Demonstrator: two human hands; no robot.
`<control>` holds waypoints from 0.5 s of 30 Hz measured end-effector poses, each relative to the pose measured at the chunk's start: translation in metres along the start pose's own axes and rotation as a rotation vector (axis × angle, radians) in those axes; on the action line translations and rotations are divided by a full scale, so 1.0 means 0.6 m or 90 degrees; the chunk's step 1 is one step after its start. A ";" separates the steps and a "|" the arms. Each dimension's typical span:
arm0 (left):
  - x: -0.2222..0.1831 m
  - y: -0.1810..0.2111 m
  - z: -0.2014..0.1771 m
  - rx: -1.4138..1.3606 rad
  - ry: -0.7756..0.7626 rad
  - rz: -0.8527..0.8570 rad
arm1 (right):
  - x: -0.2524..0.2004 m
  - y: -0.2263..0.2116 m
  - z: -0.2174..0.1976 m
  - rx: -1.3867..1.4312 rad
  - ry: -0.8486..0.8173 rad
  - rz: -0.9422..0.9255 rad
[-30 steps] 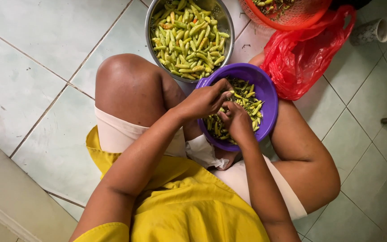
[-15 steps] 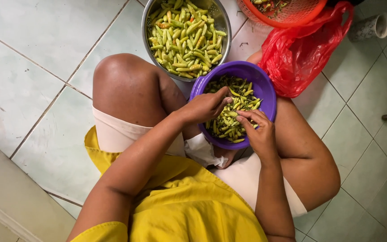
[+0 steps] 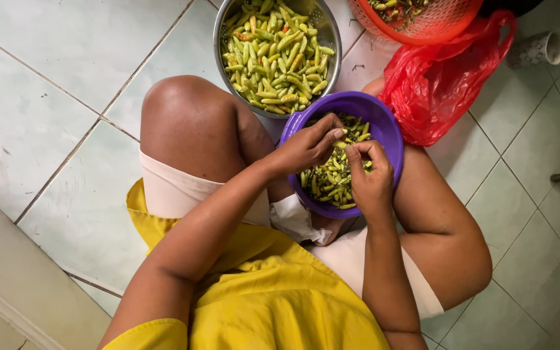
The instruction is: Sorting and de-stemming green chili peppers by hand while sitting on the floor.
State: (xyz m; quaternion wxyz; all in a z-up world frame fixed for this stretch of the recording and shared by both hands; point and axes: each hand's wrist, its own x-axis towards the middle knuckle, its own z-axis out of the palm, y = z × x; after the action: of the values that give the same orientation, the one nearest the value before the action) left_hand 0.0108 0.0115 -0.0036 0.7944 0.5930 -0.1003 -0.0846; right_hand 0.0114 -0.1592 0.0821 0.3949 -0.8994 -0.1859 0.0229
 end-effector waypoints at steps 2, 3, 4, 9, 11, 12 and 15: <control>0.001 0.000 -0.005 -0.041 -0.006 0.019 | 0.001 -0.008 0.001 0.029 -0.013 -0.002; -0.001 -0.002 -0.004 -0.084 -0.014 0.036 | -0.002 -0.011 0.001 0.058 -0.026 0.000; -0.002 0.003 -0.005 -0.087 -0.012 0.033 | -0.001 -0.015 -0.002 0.057 -0.030 0.003; -0.014 0.043 -0.006 -0.249 -0.128 0.035 | -0.011 -0.014 -0.013 0.158 -0.053 -0.004; -0.014 0.051 -0.006 -0.281 -0.149 0.034 | -0.017 0.000 -0.017 0.188 -0.069 -0.010; -0.015 0.054 -0.005 -0.315 -0.172 0.032 | -0.021 0.007 -0.019 0.218 -0.085 -0.015; -0.017 0.046 -0.002 -0.341 -0.184 0.030 | -0.030 0.023 -0.025 0.305 -0.109 -0.016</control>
State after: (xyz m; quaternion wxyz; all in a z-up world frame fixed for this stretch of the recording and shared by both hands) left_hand 0.0019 0.0227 0.0219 0.9017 0.3419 -0.2003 -0.1731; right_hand 0.0016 -0.1845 0.0806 0.5800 -0.7725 -0.2189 0.1380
